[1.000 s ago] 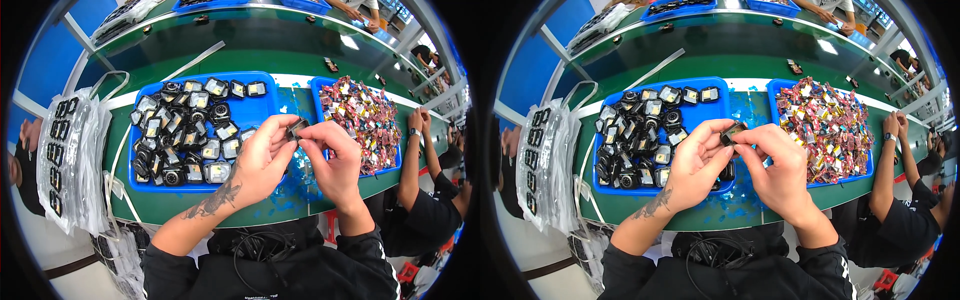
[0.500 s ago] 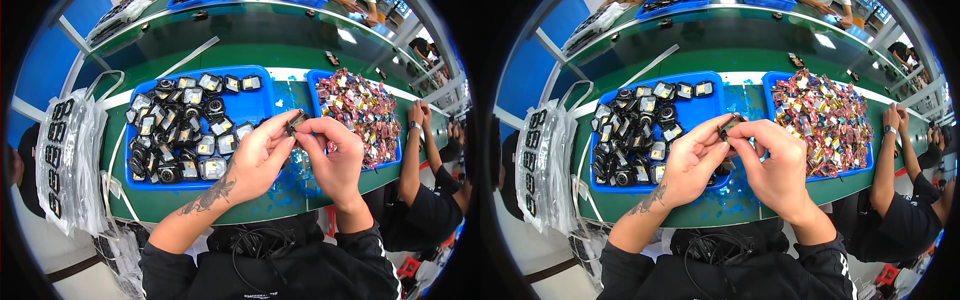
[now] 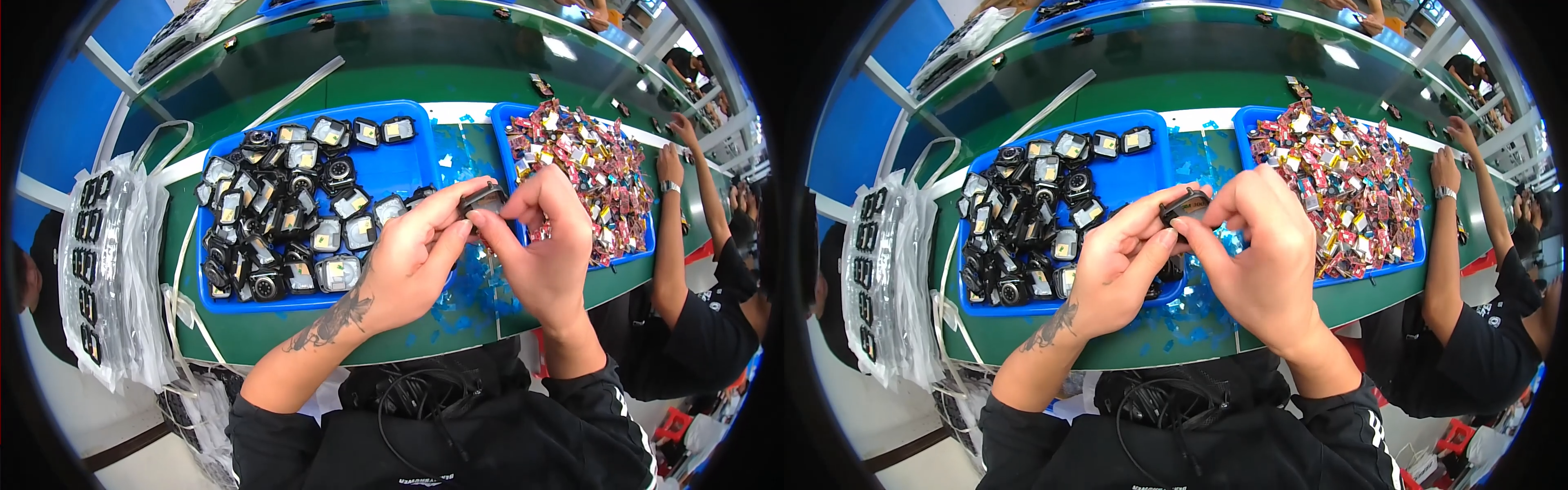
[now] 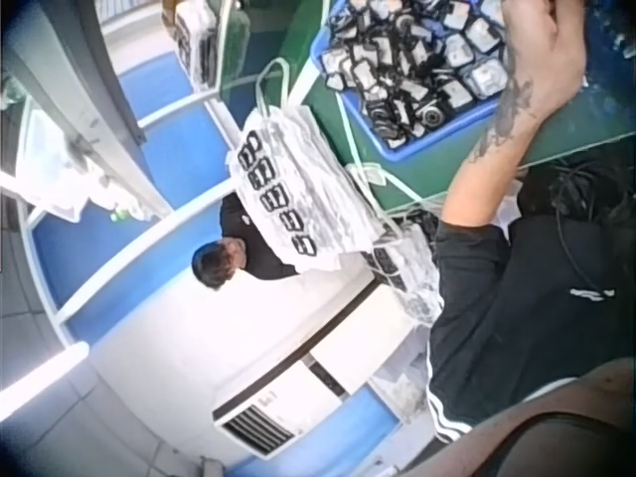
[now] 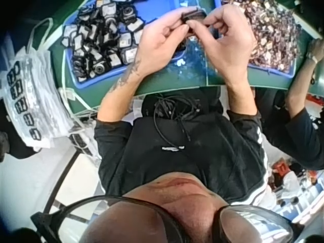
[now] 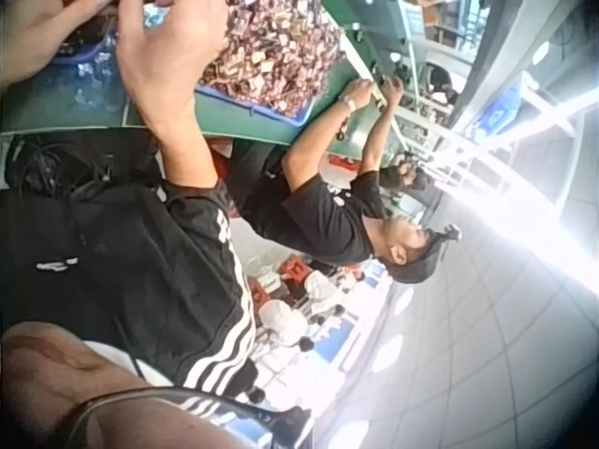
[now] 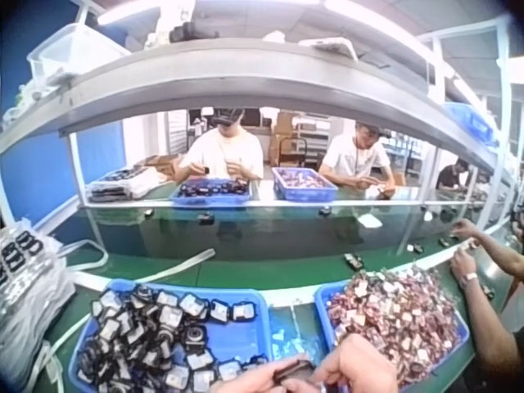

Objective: Assembling small electronic components, including circuit boards and watch-like casings, on a factory production line.

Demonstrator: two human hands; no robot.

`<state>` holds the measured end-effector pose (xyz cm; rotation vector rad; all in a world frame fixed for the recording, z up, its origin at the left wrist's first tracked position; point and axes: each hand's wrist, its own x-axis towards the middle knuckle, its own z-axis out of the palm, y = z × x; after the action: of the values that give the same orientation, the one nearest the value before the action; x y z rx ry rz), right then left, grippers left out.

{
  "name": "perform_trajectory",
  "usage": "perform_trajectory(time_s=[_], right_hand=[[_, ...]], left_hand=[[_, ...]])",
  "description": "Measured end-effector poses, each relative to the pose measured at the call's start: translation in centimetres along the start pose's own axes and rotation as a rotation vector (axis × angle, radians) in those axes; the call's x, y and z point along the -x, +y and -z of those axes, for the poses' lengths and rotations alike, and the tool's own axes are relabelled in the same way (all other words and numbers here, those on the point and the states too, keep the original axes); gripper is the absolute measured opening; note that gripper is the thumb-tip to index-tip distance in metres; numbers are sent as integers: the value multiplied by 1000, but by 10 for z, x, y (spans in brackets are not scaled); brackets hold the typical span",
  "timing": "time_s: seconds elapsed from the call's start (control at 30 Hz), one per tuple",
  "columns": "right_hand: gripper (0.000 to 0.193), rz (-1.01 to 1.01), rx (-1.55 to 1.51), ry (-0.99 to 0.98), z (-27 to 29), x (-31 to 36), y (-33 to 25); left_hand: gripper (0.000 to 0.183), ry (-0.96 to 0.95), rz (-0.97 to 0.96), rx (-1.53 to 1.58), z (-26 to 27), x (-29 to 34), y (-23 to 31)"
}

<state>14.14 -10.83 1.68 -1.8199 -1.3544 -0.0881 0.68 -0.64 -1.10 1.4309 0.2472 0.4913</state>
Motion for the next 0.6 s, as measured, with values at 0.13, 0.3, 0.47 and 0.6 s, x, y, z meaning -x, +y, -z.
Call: perform_trajectory(time_s=[0.13,0.3,0.47,0.6], right_hand=[[23,-227,-695,14,-4,10,17],[24,-324,-951,-166,1,27,17],[16,-392,-1060,-160,1,24,19],[11,-448,-1147,-222,4,25,26]], left_hand=[[42,148,-33,284,-4,-2,6],[34,111,-60,107,1,-3,2],[31,52,-211,-488,7,3,11],[24,105,-441,-632,5,-1,5]])
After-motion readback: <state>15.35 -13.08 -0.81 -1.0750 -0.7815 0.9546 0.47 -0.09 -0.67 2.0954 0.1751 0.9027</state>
